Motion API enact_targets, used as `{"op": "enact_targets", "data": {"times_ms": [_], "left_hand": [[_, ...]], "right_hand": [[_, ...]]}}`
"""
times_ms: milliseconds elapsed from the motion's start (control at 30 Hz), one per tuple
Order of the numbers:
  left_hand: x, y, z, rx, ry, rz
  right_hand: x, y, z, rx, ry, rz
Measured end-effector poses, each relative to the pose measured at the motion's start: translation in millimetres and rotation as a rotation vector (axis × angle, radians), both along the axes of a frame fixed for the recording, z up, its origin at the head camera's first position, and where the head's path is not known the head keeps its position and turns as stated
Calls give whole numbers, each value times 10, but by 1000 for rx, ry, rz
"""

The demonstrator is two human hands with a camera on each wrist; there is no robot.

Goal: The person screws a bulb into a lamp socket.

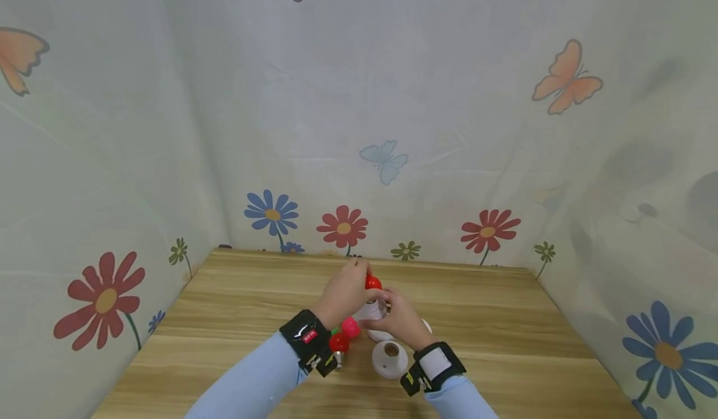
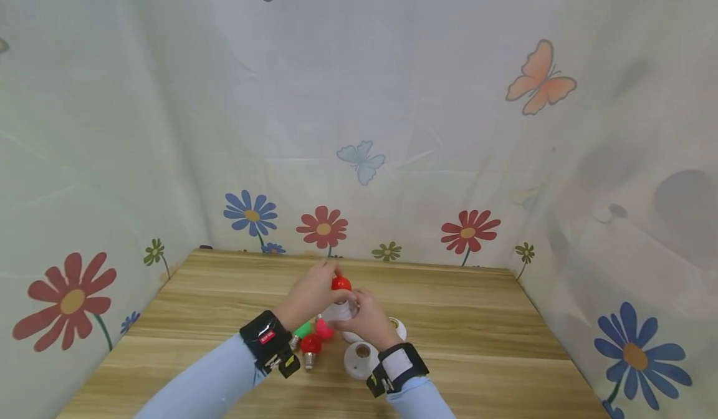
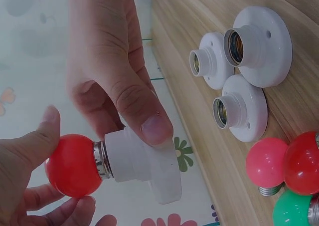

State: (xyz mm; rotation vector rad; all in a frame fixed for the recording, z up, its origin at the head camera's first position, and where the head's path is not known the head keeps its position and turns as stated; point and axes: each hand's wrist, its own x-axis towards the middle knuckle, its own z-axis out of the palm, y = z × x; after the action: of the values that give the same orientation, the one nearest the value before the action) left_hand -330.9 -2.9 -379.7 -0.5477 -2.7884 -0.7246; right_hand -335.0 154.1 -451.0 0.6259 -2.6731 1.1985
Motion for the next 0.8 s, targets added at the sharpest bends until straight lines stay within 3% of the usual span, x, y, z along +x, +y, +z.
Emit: {"op": "enact_targets", "data": {"times_ms": [300,800], "left_hand": [[-23,16,28,33,-5,39],[-22,31,6,-16,11,68]], "right_hand": [[-31,1,-3,-20,-49,20],[-28,-18,19,-21,-37,22]]}}
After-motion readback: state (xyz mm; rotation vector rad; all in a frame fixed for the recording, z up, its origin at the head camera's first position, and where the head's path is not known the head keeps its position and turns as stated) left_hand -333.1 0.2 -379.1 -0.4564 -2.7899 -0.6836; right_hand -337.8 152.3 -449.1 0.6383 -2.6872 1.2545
